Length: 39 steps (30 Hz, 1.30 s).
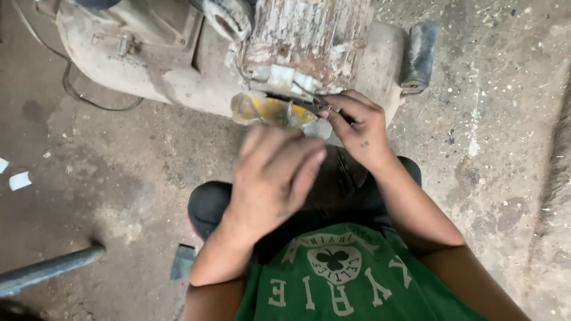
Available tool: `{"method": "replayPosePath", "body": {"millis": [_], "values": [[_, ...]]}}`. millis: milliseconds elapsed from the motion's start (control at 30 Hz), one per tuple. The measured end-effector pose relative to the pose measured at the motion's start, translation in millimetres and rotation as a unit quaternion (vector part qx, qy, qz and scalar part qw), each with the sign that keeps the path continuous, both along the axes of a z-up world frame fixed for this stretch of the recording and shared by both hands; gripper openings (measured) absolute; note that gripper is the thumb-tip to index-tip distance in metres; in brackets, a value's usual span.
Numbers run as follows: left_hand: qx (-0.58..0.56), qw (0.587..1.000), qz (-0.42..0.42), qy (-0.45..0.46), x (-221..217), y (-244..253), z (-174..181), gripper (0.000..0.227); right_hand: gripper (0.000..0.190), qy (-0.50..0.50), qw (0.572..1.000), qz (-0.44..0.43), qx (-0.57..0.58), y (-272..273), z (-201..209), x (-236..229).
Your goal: The person uses pliers to manipulate and adjust a small metal component on a dirty, stationary machine. They repeatedly grip, twist, and reposition the part with the tool while seated on the floor.
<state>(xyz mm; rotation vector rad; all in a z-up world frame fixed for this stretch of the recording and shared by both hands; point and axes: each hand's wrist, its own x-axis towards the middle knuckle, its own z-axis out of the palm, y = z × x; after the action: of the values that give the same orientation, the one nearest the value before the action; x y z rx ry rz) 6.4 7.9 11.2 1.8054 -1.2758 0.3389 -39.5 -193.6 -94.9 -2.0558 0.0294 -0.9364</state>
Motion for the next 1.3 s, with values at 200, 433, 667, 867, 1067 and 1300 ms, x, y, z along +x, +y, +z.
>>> {"method": "replayPosePath", "body": {"millis": [200, 433, 667, 867, 1067, 1300], "values": [[-0.037, 0.992, 0.069, -0.104, 9.4, 0.4, 14.8, 0.012, 0.013, -0.064, 0.993, -0.089, -0.033, 16.8, -24.1, -0.2], [-0.054, 0.991, 0.065, -0.104, 11.5, 8.1, 13.9, 0.007, 0.051, 0.034, 0.989, -0.138, -0.039, 45.7, -117.4, -17.8], [0.031, 0.990, -0.041, -0.131, 30.9, -16.9, 23.4, 0.024, 0.070, 0.100, 0.984, -0.147, -0.016, 18.2, -123.9, -56.4], [0.037, 0.991, -0.130, -0.007, 53.1, -17.9, 37.6, 0.038, 0.058, -0.039, 0.893, -0.137, -0.427, -123.5, 21.0, -107.2], [0.144, 0.987, -0.050, -0.057, 56.6, -52.4, 17.4, 0.035, 0.035, -0.088, 0.867, -0.042, -0.490, -97.4, 179.9, -7.2], [-0.008, 0.998, 0.065, -0.004, 52.6, -31.7, -8.2, 0.024, 0.059, -0.001, 0.852, 0.087, -0.516, -68.0, 156.9, 87.8]]}}
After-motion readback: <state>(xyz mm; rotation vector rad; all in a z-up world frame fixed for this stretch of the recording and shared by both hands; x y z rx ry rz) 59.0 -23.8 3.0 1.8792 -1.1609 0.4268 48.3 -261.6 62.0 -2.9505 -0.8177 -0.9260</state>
